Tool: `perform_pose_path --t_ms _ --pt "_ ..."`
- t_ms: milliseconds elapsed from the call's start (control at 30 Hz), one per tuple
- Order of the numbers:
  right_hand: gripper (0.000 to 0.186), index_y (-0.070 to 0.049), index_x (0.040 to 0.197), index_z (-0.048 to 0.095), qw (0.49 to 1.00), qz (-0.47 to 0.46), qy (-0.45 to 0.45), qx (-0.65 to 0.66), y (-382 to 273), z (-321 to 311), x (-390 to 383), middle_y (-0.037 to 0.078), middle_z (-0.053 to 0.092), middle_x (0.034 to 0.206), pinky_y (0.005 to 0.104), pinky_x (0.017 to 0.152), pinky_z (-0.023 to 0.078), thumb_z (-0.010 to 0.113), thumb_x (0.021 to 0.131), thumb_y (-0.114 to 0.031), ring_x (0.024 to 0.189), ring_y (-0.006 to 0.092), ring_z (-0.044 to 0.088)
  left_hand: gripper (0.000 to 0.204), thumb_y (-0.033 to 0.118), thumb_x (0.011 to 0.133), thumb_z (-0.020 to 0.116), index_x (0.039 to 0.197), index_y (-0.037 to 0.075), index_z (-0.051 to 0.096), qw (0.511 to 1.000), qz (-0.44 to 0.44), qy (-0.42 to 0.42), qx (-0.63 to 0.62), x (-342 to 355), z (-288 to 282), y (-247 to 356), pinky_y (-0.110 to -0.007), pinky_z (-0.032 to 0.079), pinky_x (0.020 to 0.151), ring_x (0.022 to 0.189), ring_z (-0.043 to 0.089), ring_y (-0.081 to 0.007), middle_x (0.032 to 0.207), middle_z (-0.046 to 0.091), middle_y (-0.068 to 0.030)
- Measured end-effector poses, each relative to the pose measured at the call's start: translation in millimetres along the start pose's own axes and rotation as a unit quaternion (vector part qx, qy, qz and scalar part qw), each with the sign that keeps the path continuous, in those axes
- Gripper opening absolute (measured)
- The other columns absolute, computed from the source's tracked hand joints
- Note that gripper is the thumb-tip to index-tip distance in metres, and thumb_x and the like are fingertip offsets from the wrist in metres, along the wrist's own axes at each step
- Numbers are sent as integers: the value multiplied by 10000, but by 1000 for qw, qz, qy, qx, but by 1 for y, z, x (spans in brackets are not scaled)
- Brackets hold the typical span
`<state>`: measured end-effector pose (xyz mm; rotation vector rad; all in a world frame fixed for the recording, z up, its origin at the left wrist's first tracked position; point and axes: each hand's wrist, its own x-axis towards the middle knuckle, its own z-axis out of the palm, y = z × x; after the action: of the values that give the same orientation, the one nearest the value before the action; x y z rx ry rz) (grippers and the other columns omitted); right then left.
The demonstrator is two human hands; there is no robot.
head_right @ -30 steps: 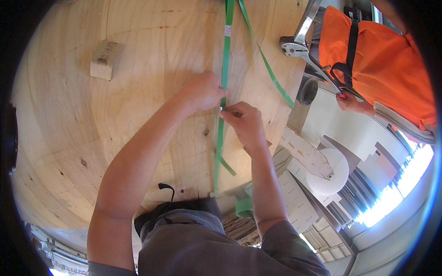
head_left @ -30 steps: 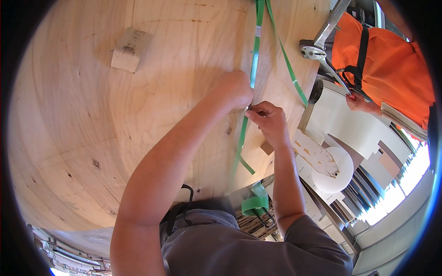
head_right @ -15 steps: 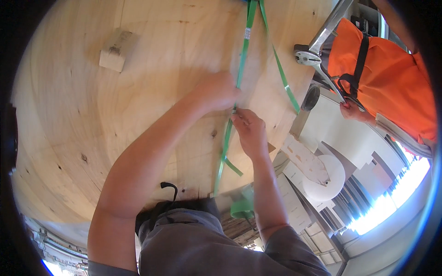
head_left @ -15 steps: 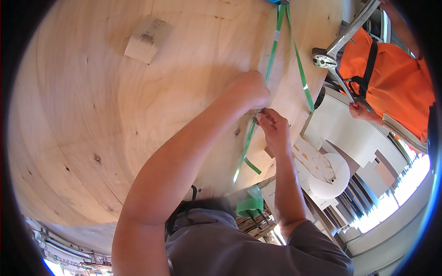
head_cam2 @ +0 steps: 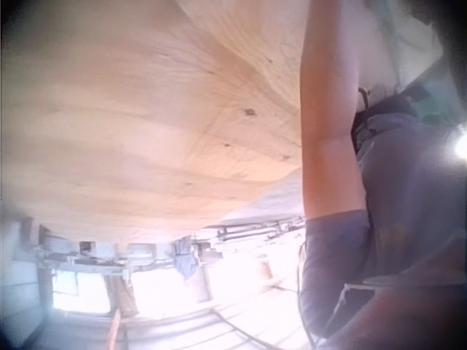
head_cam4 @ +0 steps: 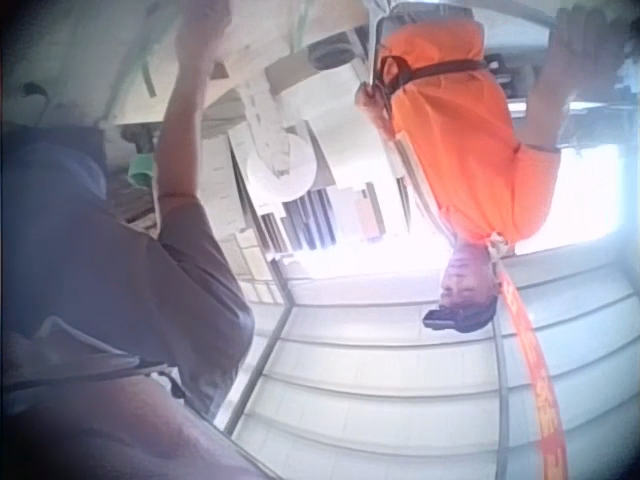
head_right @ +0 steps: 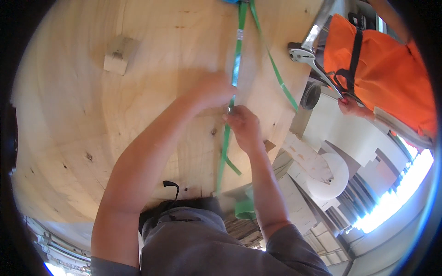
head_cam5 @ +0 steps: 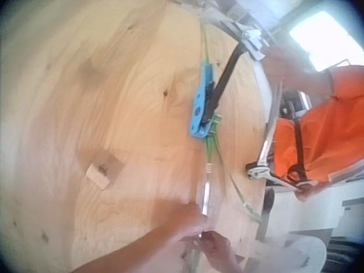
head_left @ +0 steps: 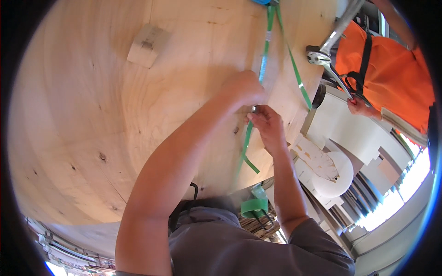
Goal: The person secures a stack of wood panels by pulling green plastic strapping from a dispenser, wrapping it around the stack, and using a tensioning tool and large shears to tighten and cut the strap.
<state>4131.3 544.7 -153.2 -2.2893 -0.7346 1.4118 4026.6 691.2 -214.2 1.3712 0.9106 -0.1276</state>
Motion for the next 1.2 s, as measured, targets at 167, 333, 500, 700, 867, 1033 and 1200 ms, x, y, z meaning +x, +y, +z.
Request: perform_pose_path --t_ms 167,333,500,700,867,1033,1200 --pt "214 28 1074 618 967 7 -28 252 6 7 -6 50 652 862 278 785 480 623 949 -144 817 135 605 267 245 835 601 731 1 634 997 -11 -62 -48 15 -1 -13 -395 460 539 556 593 -270 644 620 -134" --pt "229 40 1038 638 963 -8 12 268 18 8 0 52 653 831 256 732 481 652 929 -160 762 127 608 263 250 874 615 744 22 614 990 -10 -33 -135 -1 4 13 -347 415 474 506 546 -181 590 565 -74" --pt "190 52 936 678 965 -7 40 258 36 17 11 58 655 760 238 631 483 684 900 -134 668 122 605 403 377 906 585 688 40 615 969 -74 39 -231 -21 18 -7 -323 391 447 468 526 -153 543 554 -53" --pt "229 50 883 706 982 -78 57 165 46 15 19 61 680 749 247 617 490 721 871 -179 660 117 615 300 324 931 541 730 109 594 918 -112 162 -343 -119 122 -53 -266 334 408 461 450 -95 581 509 4" --pt "243 28 881 718 972 -96 -4 212 72 6 30 43 689 751 257 628 492 723 866 -215 666 106 624 271 301 984 524 791 121 585 947 -65 99 -298 -139 201 -58 -261 311 408 450 423 -86 583 485 22" --pt "217 38 894 710 965 -124 -32 229 49 14 16 55 692 775 246 638 499 707 875 -177 677 117 635 270 285 987 533 768 127 551 917 -99 125 -366 -136 193 -70 -255 283 403 430 400 -78 571 458 33" --pt "191 66 911 690 942 -79 55 321 67 40 33 82 685 798 263 651 539 689 879 -122 700 147 652 289 291 977 548 729 143 531 915 -82 110 -379 -130 197 -63 -242 271 395 425 390 -66 556 436 43"
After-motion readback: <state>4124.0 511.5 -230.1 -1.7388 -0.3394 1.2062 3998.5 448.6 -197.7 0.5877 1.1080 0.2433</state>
